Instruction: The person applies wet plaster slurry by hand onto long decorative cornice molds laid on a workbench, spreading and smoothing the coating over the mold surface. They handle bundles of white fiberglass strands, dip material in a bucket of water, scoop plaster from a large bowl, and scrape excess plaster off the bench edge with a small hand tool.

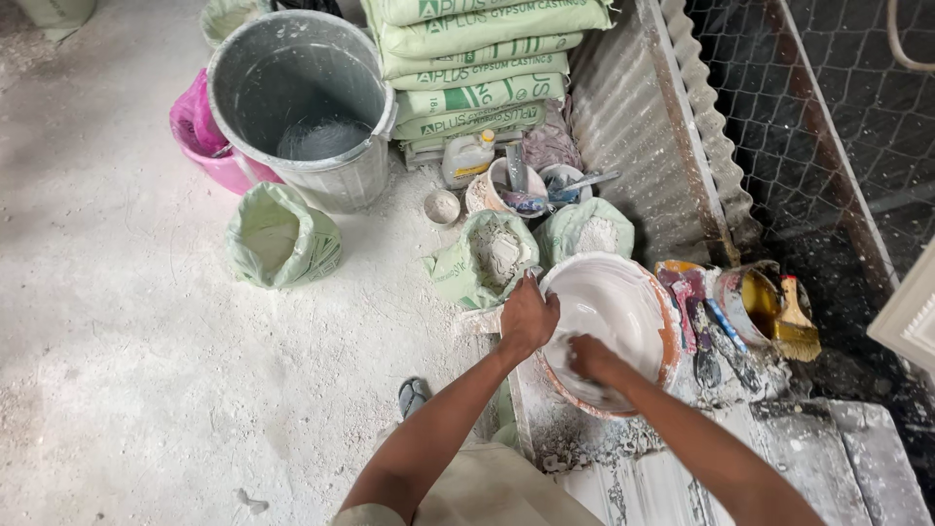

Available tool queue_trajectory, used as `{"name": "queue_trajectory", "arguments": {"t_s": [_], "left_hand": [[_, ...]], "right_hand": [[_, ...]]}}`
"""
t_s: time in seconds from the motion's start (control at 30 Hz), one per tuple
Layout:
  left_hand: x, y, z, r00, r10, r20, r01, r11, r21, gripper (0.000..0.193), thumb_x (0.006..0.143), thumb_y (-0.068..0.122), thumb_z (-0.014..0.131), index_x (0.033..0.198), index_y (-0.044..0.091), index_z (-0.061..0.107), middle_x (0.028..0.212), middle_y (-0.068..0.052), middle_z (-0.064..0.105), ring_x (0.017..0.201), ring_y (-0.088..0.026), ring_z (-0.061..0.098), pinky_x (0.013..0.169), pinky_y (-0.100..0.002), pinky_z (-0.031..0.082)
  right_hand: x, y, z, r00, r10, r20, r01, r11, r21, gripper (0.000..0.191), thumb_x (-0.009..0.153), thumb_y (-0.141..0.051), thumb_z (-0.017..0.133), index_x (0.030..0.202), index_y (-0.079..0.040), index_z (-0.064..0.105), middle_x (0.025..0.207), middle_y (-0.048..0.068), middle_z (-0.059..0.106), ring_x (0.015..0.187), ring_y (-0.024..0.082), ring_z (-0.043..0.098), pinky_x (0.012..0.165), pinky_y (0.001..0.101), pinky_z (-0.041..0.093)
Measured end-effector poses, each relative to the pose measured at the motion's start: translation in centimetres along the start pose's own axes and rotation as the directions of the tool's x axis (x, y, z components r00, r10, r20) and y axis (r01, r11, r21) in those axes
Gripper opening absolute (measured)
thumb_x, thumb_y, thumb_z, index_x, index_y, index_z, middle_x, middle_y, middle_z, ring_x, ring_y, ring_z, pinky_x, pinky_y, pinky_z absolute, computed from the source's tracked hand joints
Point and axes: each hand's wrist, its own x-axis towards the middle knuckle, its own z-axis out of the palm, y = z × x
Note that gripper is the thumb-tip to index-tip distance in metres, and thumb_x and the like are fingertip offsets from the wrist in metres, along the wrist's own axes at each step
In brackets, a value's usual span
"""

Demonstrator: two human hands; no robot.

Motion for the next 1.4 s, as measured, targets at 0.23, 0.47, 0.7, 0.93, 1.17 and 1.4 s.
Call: {"name": "queue_trajectory", "arguments": {"t_s": [0.23,0.47,0.7,0.93,1.17,1.4], "left_hand": [[-0.3,0.5,-0.2,0.997,-0.053,0.061,0.053,0.999,-0.005,0.046,0.094,0.024,0.062,0.126,-0.006,0.051,0.113,-0.030,0.067,0.103,-0.047,0.067,0.091,-0.054,0.053],[-0.6,0.4,-0.8,0.998,0.021,0.053,-0.020,1.000,-0.018,0.052,0.094,0.022,0.061,0.132,-0.010,0.047,0.110,-0.031,0.068,0.100,-0.047,0.067,0.089,-0.054,0.053],[0.6,1.1,-0.9,0.987,0.047,0.154,-0.045,0.999,-0.019,0.055,0.093,0.018,0.060,0.134,-0.013,0.042,0.105,-0.034,0.068,0.100,-0.049,0.067,0.093,-0.052,0.053],[1.3,0.6,-3.6,0.989,0.041,0.145,-0.047,0.998,0.040,0.050,0.092,0.019,0.062,0.130,-0.009,0.046,0.106,-0.035,0.068,0.101,-0.051,0.066,0.093,-0.054,0.052],[1.1,0.5,-3.7,0.992,0.085,0.088,-0.092,0.993,0.070,0.043,0.092,0.019,0.063,0.122,-0.010,0.053,0.106,-0.034,0.068,0.101,-0.050,0.067,0.092,-0.054,0.053],[1.0,0.0,-3.7,0.993,0.067,0.096,-0.071,0.997,0.043,0.040,0.092,0.021,0.063,0.117,-0.010,0.055,0.105,-0.034,0.068,0.100,-0.049,0.067,0.091,-0.054,0.053]], "right_hand": [[3.6,-1.6,-2.4,0.993,0.080,-0.085,-0.086,0.994,-0.073,0.025,0.086,-0.019,0.065,0.106,-0.006,0.074,0.113,0.020,0.072,0.110,0.039,0.067,0.098,0.0452,0.053],[-0.1,-0.5,-0.4,0.992,0.032,0.122,-0.038,0.998,0.049,0.029,0.080,-0.013,0.060,0.106,-0.007,0.072,0.109,0.018,0.072,0.102,0.034,0.071,0.093,0.0432,0.055],[3.6,-2.1,-2.3,0.970,0.201,-0.136,-0.186,0.976,0.118,0.029,0.084,-0.018,0.066,0.108,-0.004,0.074,0.109,0.022,0.073,0.103,0.039,0.070,0.093,0.0451,0.056],[0.6,-3.0,1.5,0.997,-0.060,0.057,0.064,0.995,-0.082,0.038,0.079,-0.013,0.067,0.115,-0.001,0.069,0.118,0.022,0.069,0.111,0.037,0.065,0.097,0.0422,0.052],[4.1,-3.8,-1.3,0.990,0.082,-0.119,-0.073,0.994,0.077,0.030,0.080,-0.017,0.065,0.104,-0.002,0.074,0.111,0.023,0.072,0.108,0.039,0.067,0.096,0.0454,0.053],[0.1,-2.7,1.7,0.997,-0.046,0.066,0.051,0.996,-0.075,0.029,0.079,-0.015,0.067,0.106,-0.006,0.073,0.112,0.023,0.069,0.107,0.041,0.066,0.095,0.0462,0.053]]}}
